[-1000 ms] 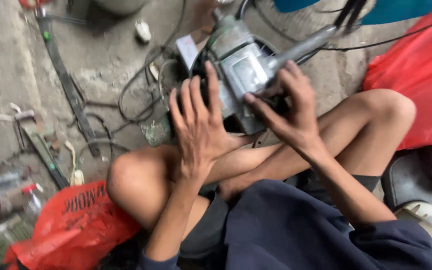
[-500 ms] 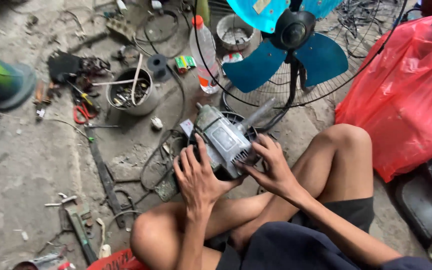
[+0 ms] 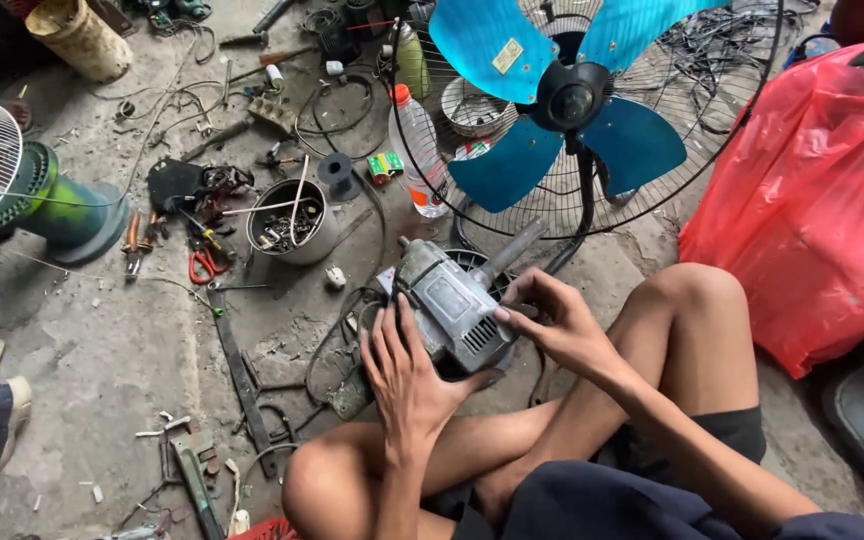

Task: The person is assembling or repairing a power sanding tool by fitting the plastic housing parts together.

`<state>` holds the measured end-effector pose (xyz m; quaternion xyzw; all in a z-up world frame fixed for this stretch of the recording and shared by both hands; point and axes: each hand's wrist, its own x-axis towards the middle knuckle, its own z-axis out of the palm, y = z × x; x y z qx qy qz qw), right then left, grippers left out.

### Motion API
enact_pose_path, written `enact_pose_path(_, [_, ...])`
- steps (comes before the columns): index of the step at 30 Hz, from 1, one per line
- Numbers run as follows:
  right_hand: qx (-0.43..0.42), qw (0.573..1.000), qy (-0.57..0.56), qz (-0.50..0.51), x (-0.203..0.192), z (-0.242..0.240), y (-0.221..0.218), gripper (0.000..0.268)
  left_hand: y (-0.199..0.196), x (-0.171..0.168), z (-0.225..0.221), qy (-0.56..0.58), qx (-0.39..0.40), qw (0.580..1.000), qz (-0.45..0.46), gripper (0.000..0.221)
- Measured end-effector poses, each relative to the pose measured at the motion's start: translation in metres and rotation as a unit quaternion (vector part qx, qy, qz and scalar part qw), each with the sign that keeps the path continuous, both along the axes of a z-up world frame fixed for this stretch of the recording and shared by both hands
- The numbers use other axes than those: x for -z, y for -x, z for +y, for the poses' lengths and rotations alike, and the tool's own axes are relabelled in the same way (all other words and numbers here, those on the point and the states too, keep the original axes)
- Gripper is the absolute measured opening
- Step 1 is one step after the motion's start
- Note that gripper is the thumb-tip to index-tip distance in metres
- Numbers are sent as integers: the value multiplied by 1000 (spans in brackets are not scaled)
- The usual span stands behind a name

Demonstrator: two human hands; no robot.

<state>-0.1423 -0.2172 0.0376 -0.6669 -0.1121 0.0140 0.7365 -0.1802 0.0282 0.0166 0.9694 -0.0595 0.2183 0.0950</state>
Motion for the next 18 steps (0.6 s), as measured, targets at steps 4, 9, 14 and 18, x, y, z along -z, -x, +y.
enact_pose_path(4, [-16, 999, 15, 30, -21, -5, 32, 25, 27, -29, -17, 110, 121, 983, -88, 125])
enact_pose_path(9, [-19, 1000, 1, -19, -36, 3, 60, 22, 57, -73, -55, 297, 207, 930, -63, 30])
enact_pose_path(14, [-17, 1000, -23, -11, -38, 0, 63, 15, 64, -78, -56, 351, 193, 915, -47, 27])
enact_pose_path(18, [-6, 995, 52, -82, -42, -5, 60, 11, 68, -72, -53, 350, 181, 918, -50, 23])
